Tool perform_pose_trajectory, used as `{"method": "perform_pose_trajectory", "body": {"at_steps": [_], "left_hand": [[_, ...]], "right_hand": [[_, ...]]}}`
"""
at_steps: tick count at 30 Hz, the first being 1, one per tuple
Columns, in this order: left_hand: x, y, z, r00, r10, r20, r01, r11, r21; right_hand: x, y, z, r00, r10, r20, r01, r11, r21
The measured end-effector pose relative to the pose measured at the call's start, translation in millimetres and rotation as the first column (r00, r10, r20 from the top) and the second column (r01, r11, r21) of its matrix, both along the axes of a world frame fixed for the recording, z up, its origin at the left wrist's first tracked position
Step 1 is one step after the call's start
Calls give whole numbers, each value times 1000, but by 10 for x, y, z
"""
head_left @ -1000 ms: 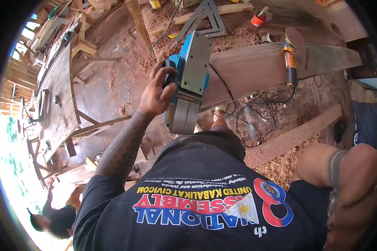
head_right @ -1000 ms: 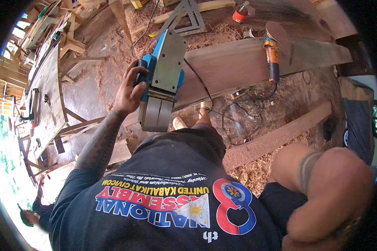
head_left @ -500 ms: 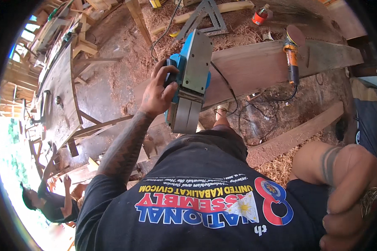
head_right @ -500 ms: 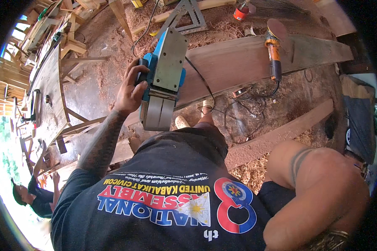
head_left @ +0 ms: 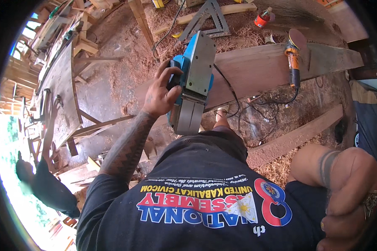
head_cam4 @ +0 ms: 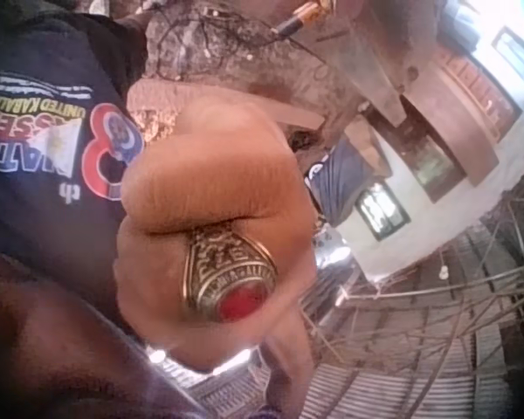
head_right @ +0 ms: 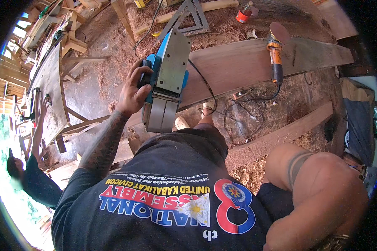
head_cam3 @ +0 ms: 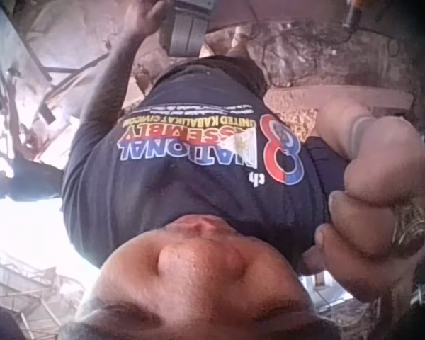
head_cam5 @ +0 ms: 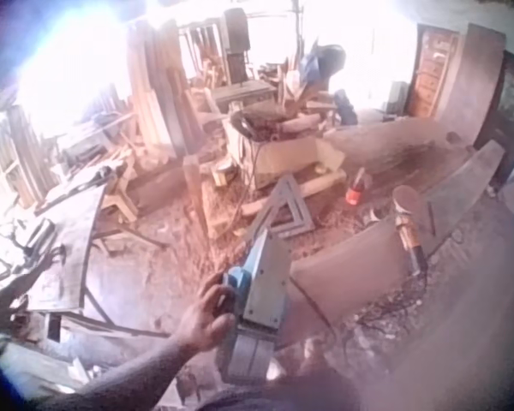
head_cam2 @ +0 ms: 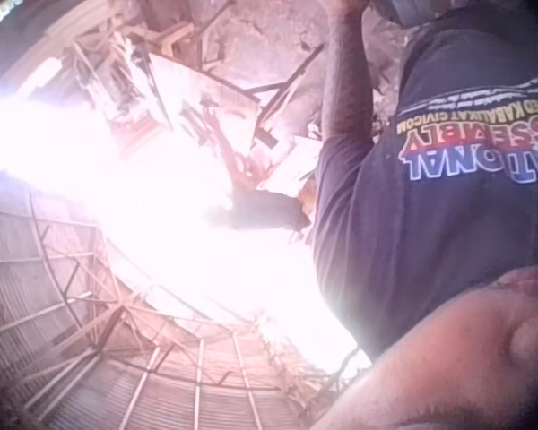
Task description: The person holds and adjusts the bottom of a power planer by hand, then grips the tool with both hands to move it across the surface of a long wooden plank.
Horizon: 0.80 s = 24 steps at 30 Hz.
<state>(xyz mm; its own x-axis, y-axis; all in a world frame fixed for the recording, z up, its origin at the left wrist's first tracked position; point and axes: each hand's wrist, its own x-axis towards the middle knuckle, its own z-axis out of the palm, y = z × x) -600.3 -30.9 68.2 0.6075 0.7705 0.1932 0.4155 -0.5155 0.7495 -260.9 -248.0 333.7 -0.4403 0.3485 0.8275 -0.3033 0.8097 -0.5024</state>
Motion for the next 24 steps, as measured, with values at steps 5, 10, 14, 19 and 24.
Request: {"method": "perform_pose_trajectory", "body": {"at_steps": [5, 10, 14, 19, 24], "left_hand": [[-27, -14, 65, 1000, -9, -26, 7, 997, -73], [-81, -2, 2, 1000, -17, -15, 17, 998, -53], [4, 6, 36, 1000, -20, -7, 19, 998, -64], [-28, -25, 28, 1000, 1, 14, 0, 997, -75], [-28, -17, 28, 1000, -13, 14, 14, 998, -66]], "right_hand": [[-247, -21, 305, 988, -107, 110, 138, 931, -339], [-141, 152, 465, 912, -19, 409, 268, 783, -561], [-175, 123, 20, 943, -157, 292, 213, 962, -172], [-279, 438, -101, 963, -235, 135, 239, 971, -10], [-136, 511, 90, 861, -9, 509, 127, 972, -197]]}}
